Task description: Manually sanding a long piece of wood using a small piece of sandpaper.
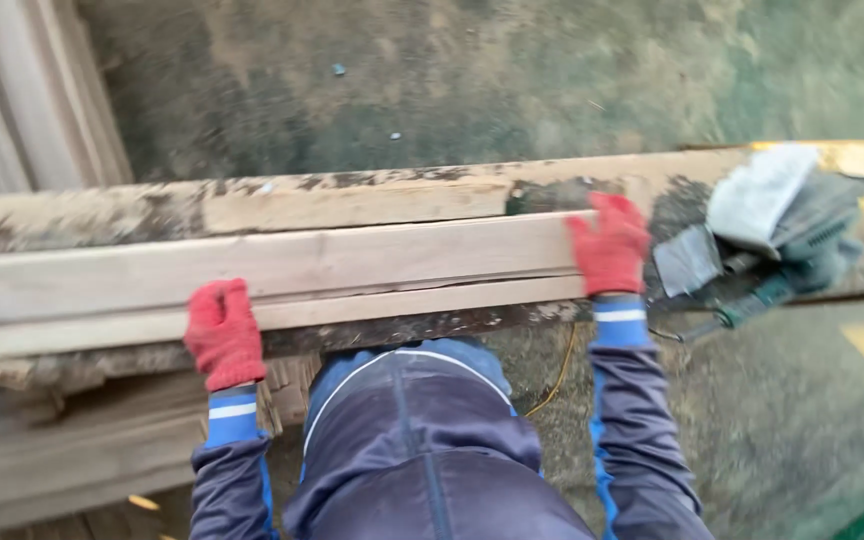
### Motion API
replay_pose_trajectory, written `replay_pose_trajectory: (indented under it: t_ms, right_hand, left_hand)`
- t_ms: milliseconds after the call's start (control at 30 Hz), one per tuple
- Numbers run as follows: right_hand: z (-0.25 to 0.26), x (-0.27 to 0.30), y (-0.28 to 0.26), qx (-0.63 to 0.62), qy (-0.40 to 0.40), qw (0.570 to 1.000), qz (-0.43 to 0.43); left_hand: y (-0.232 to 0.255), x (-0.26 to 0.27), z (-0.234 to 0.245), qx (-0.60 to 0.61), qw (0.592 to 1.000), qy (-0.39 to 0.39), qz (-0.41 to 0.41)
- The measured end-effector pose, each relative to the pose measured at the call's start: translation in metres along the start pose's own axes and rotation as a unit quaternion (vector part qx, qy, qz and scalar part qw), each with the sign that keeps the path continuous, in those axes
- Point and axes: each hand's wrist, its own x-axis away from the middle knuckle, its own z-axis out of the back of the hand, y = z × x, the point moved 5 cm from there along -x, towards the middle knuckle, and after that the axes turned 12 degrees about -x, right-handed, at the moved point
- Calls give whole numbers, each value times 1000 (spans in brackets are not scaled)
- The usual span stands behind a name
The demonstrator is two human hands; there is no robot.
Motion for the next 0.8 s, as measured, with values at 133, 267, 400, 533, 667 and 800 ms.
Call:
replay_pose_trajectory:
  t_ms: [133, 267, 400, 533, 667, 800]
  right_hand:
    - [-47, 35, -80, -6, 53, 992, 112]
    - [-61, 52, -108, 31, -21, 992, 117]
    - [-52, 40, -71, 29, -71, 995, 64]
    - [-16, 38, -28, -66, -19, 995, 75]
    - [42, 45, 90, 81, 110, 987, -81]
    - [42, 60, 183, 83, 4, 978, -190]
  left_hand:
    - [80, 32, 21, -122, 953, 77, -265]
    - [103, 44, -14, -287, 911, 95, -282]
    - [108, 48, -38, -344, 887, 91, -294]
    - [106, 53, -41, -284, 891, 101, -340]
    - [103, 48, -44, -290, 891, 91, -337]
    - [98, 40, -48, -289, 896, 92, -323]
